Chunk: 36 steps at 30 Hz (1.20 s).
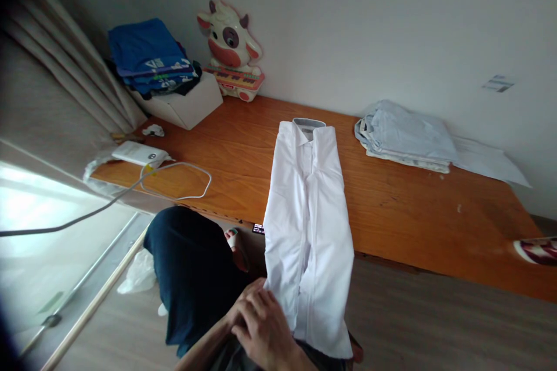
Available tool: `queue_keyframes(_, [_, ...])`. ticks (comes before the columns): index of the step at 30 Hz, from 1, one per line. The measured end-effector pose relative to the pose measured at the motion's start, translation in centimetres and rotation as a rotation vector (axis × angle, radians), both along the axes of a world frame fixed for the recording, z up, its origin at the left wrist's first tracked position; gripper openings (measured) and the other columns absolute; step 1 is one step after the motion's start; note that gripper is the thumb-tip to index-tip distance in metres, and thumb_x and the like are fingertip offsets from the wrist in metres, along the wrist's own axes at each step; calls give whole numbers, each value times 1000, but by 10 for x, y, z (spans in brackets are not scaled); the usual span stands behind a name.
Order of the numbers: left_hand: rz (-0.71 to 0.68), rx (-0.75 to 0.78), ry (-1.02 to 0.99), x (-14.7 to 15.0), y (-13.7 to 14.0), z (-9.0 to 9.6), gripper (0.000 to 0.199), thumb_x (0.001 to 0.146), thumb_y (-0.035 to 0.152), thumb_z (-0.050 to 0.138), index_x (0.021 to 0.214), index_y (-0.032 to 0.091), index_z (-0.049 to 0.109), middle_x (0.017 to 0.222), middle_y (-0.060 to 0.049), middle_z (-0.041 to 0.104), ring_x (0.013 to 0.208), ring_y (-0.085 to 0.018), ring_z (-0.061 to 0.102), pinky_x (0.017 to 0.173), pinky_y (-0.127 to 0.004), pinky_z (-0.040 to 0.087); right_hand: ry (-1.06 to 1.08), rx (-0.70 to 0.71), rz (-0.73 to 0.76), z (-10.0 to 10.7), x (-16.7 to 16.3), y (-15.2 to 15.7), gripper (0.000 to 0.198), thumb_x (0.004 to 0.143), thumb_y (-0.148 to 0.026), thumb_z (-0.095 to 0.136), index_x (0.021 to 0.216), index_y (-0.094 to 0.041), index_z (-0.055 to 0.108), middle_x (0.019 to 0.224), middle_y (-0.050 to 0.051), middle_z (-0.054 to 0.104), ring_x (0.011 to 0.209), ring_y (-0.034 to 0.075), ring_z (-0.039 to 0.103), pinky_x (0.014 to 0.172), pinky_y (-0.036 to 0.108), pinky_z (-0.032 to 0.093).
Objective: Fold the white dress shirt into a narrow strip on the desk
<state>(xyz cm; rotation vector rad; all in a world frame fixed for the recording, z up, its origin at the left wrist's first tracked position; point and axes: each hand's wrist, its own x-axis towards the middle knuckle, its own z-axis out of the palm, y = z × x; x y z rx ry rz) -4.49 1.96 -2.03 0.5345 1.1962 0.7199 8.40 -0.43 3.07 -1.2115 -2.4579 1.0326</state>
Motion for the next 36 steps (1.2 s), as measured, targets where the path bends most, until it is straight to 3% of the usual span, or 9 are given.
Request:
queue_keyframes(4, [-112,214,-84,-5,-20,-9,52,75,47,89,119,24,74,109,-7,74,110,-34,67,103,-45,53,-117,-63,-119,1,39,4,58,85,-15,79,138,-31,61,134,7,69,126,33,67,112,52,56])
queue_keyframes(7, [-156,273,-107,-8,-28,-2,56,80,44,87,131,28,70,117,-6,73,115,-32,65,107,-44,51,-69,-148,-122,-6,47,-3,50,84,-5,70,125,-32,65,127,3,70,123,27,69,109,43,58])
queue_keyframes(11, [-163,233,-191,-12,-35,8,72,69,25,85,138,30,69,121,-3,72,124,-33,63,111,-42,49,-24,-255,-105,-8,51,-15,27,88,-12,71,108,-30,70,115,1,74,115,25,72,104,38,58])
queue_keyframes(15, [-174,39,-250,-11,-27,8,69,58,17,72,127,21,75,99,-4,74,96,-29,68,84,-36,53,-41,-338,-168,-4,56,-22,34,86,-22,78,117,-28,68,116,4,76,110,26,74,100,36,58])
queue_keyframes(18, [-138,88,-201,-6,-10,7,62,63,20,72,125,22,77,102,-4,76,99,-29,67,87,-36,52,-75,-367,-237,-3,58,-23,33,85,-22,79,115,-27,68,108,4,77,101,25,76,94,34,58])
queue_keyframes(22, [-83,183,-116,4,8,7,45,84,46,78,119,18,78,106,-5,75,102,-28,62,93,-36,50,-52,-322,-142,-2,60,-23,24,91,-24,74,114,-30,73,114,2,77,107,24,76,98,33,58])
queue_keyframes(25, [-70,271,13,8,15,9,58,89,68,76,109,14,78,99,-6,73,95,-26,60,87,-34,50,-101,-246,-62,-3,61,-25,26,96,-27,70,121,-31,74,120,3,76,110,25,75,99,34,59])
queue_keyframes(31, [-24,335,147,15,13,11,58,91,68,76,112,14,78,98,-6,71,91,-23,58,81,-28,49,-247,-73,73,-23,61,-35,9,99,-30,70,99,-24,76,112,4,76,104,26,75,92,35,60])
queue_keyframes(36, [18,302,99,21,12,3,60,86,65,83,111,11,77,98,-7,72,86,-20,57,79,-27,49,-290,-3,96,-33,59,-39,11,96,-32,76,102,-23,77,113,4,76,102,26,74,89,35,59])
